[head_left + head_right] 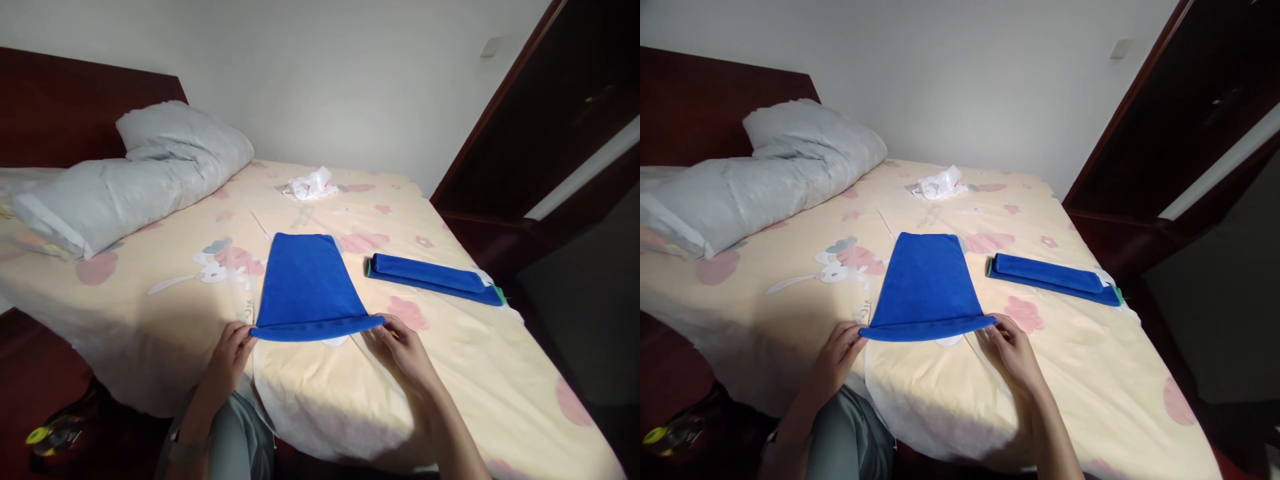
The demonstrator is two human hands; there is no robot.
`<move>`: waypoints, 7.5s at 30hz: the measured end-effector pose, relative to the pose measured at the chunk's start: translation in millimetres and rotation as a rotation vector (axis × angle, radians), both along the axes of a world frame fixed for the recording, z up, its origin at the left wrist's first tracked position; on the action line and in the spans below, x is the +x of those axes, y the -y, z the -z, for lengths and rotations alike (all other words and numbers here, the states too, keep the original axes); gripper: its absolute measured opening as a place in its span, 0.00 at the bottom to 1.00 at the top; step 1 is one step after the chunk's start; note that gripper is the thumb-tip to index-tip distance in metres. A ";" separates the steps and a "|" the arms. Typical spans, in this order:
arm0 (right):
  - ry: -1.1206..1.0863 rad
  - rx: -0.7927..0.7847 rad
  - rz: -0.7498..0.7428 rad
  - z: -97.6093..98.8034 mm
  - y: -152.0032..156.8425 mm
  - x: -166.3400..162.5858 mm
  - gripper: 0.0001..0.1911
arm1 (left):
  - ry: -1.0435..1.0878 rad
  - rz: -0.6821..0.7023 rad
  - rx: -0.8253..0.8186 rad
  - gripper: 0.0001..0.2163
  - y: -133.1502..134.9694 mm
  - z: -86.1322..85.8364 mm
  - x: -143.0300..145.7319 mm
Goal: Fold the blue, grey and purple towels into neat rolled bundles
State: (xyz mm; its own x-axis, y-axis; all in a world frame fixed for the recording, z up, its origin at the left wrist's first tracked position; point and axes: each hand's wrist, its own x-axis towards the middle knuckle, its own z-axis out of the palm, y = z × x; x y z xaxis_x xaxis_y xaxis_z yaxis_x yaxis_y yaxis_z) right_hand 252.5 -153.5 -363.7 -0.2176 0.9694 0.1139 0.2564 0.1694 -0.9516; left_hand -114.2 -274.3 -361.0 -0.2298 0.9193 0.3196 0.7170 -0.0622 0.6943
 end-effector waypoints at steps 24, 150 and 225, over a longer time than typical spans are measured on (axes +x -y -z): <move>0.369 -0.157 0.196 -2.3 0.1 2.0 0.25 | 0.078 -0.282 -0.316 0.18 -9.8 2.1 40.8; 0.390 -0.123 0.201 3.8 4.9 2.0 0.25 | 0.299 -0.247 -0.088 0.16 -20.1 14.6 42.7; 0.119 -0.192 0.316 1.9 -0.6 26.1 0.20 | 0.524 0.082 -0.208 0.19 -7.2 9.4 51.1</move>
